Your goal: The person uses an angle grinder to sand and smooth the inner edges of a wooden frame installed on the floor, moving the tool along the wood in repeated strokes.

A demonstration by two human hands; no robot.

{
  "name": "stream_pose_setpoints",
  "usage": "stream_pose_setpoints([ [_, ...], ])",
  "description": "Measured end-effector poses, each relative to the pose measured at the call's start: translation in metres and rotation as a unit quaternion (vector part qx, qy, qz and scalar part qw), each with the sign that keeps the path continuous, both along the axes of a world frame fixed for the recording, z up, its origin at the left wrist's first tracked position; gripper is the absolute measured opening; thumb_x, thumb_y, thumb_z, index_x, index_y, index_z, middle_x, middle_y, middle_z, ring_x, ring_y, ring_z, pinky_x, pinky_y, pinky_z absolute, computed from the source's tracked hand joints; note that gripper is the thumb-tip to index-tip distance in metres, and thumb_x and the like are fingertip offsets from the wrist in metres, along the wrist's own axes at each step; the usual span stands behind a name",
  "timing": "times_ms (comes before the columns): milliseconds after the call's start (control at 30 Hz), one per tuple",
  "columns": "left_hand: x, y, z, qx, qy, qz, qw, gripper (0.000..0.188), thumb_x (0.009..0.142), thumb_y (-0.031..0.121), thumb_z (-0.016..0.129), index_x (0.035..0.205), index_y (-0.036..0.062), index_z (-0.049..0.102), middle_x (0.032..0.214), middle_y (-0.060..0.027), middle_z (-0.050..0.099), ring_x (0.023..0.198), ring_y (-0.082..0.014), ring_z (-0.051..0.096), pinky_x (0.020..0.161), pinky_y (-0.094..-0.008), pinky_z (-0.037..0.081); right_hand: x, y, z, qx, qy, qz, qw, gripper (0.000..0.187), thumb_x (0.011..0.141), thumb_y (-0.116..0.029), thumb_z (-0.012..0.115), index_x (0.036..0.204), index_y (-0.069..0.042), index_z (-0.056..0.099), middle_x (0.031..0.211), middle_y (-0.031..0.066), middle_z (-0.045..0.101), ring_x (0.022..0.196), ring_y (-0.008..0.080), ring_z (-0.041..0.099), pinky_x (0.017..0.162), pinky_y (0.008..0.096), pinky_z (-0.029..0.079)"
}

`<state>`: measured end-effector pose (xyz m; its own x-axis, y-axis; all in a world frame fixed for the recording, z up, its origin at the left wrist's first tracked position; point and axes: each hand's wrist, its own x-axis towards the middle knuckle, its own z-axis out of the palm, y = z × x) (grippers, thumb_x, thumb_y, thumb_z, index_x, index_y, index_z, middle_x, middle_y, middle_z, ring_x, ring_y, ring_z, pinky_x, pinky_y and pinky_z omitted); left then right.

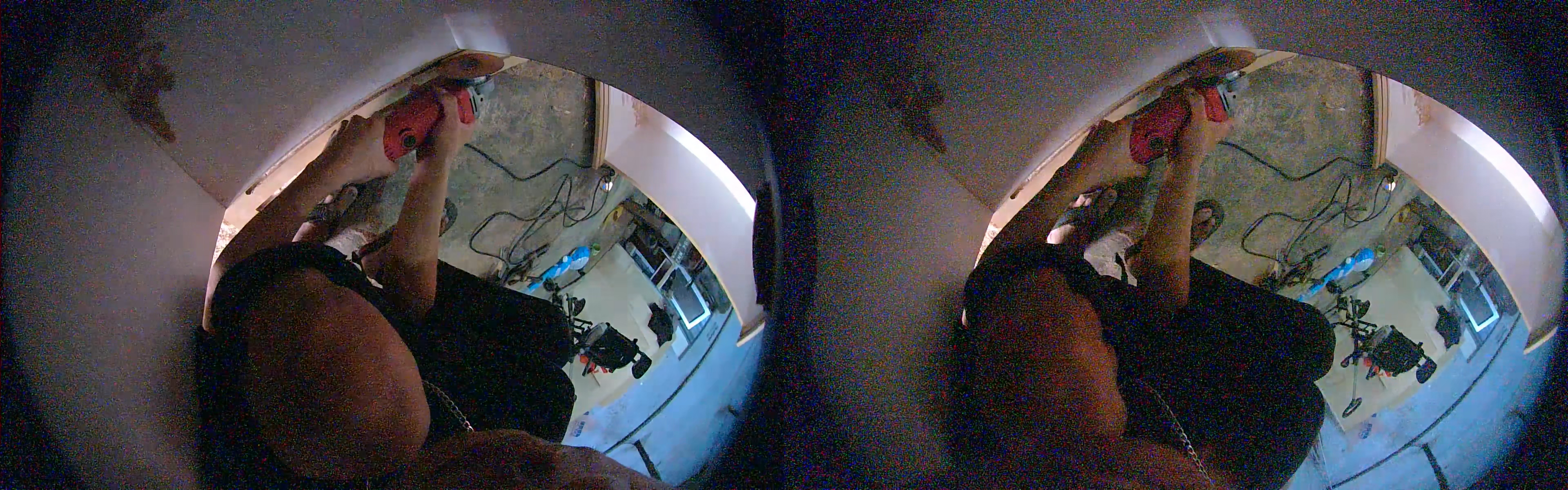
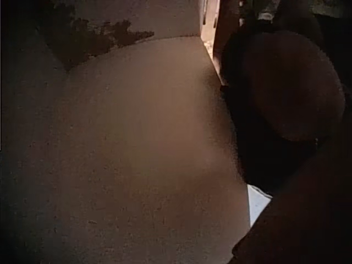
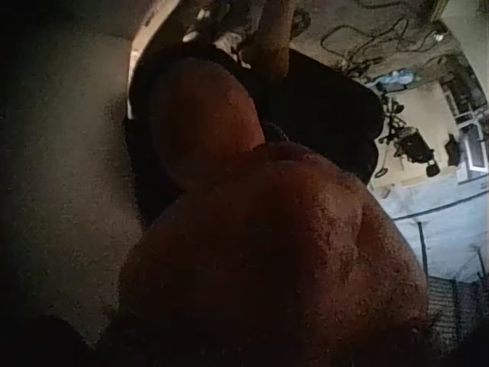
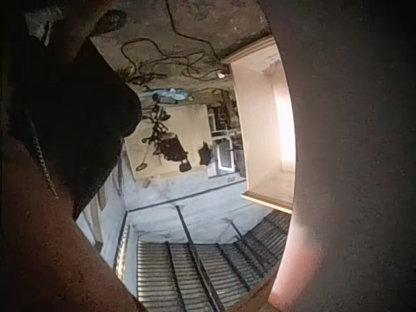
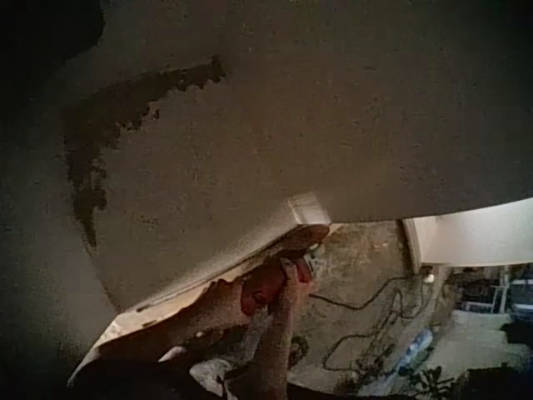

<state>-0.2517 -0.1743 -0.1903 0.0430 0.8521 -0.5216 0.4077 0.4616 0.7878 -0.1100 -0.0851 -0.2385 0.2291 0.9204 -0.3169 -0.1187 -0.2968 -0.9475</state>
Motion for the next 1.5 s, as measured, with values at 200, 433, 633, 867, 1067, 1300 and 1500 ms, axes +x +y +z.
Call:
stream_pose_setpoints([
  [200,-0.006,0.008,-0.004,-0.031,-0.039,-0.024,0.998,0.071,0.063,0.021,0.083,0.126,-0.0003,0.058,0.099,-0.0282,0.071,0.093,-0.0419,0.072,0.089,-0.0508,0.058,0.005,0.006,-0.015,0.024,0.019,0.013,0.999,0.029,0.082,-0.008,0.070,0.110,0.001,0.066,0.098,0.0111,0.070,0.083,0.0242,0.069,0.076,0.0359,0.059],
  [433,0.001,0.011,-0.012,-0.014,-0.038,-0.030,0.999,0.065,0.064,0.023,0.083,0.119,-0.0031,0.060,0.098,-0.0291,0.071,0.092,-0.0422,0.072,0.089,-0.0502,0.058,0.008,0.010,-0.016,0.012,-0.022,-0.006,1.000,0.031,0.082,-0.008,0.071,0.111,0.001,0.065,0.099,0.0107,0.071,0.083,0.0238,0.070,0.075,0.0355,0.059],
  [633,0.002,0.017,-0.013,-0.037,-0.022,-0.052,0.998,0.065,0.064,0.026,0.084,0.117,-0.0036,0.062,0.098,-0.0287,0.071,0.091,-0.0413,0.072,0.087,-0.0500,0.058,0.005,0.012,-0.008,0.021,-0.003,0.012,1.000,0.031,0.081,-0.005,0.071,0.110,0.003,0.066,0.100,0.0123,0.071,0.084,0.0242,0.070,0.075,0.0361,0.059],
  [867,0.003,0.013,-0.016,0.004,-0.033,-0.013,0.999,0.065,0.063,0.026,0.084,0.116,-0.0038,0.062,0.096,-0.0281,0.072,0.089,-0.0410,0.072,0.085,-0.0506,0.059,0.005,0.011,-0.009,0.005,-0.003,-0.024,1.000,0.032,0.081,-0.006,0.072,0.111,0.004,0.066,0.100,0.0125,0.071,0.084,0.0244,0.070,0.076,0.0363,0.059],
  [1067,0.005,0.017,-0.016,-0.013,-0.038,-0.028,0.999,0.070,0.062,0.027,0.086,0.118,-0.0056,0.060,0.098,-0.0290,0.071,0.091,-0.0417,0.072,0.086,-0.0510,0.059,0.014,0.018,-0.019,0.014,0.007,-0.016,1.000,0.032,0.081,-0.006,0.072,0.111,0.003,0.067,0.101,0.0117,0.071,0.084,0.0247,0.070,0.076,0.0364,0.059],
  [1300,0.008,0.012,-0.022,0.012,-0.010,-0.013,1.000,0.069,0.062,0.028,0.086,0.116,-0.0052,0.061,0.099,-0.0285,0.071,0.091,-0.0422,0.072,0.084,-0.0513,0.059,0.018,0.019,-0.023,0.021,-0.032,0.003,0.999,0.030,0.081,-0.007,0.071,0.109,0.001,0.067,0.100,0.0090,0.070,0.086,0.0225,0.069,0.078,0.0346,0.057],
  [1500,0.005,0.019,-0.017,-0.017,-0.031,-0.041,0.999,0.069,0.060,0.028,0.087,0.116,-0.0040,0.062,0.097,-0.0281,0.071,0.092,-0.0411,0.072,0.086,-0.0499,0.058,0.019,0.021,-0.027,0.025,-0.029,0.003,0.999,0.026,0.082,-0.007,0.069,0.107,0.000,0.068,0.098,0.0087,0.071,0.086,0.0216,0.068,0.078,0.0336,0.057],
])
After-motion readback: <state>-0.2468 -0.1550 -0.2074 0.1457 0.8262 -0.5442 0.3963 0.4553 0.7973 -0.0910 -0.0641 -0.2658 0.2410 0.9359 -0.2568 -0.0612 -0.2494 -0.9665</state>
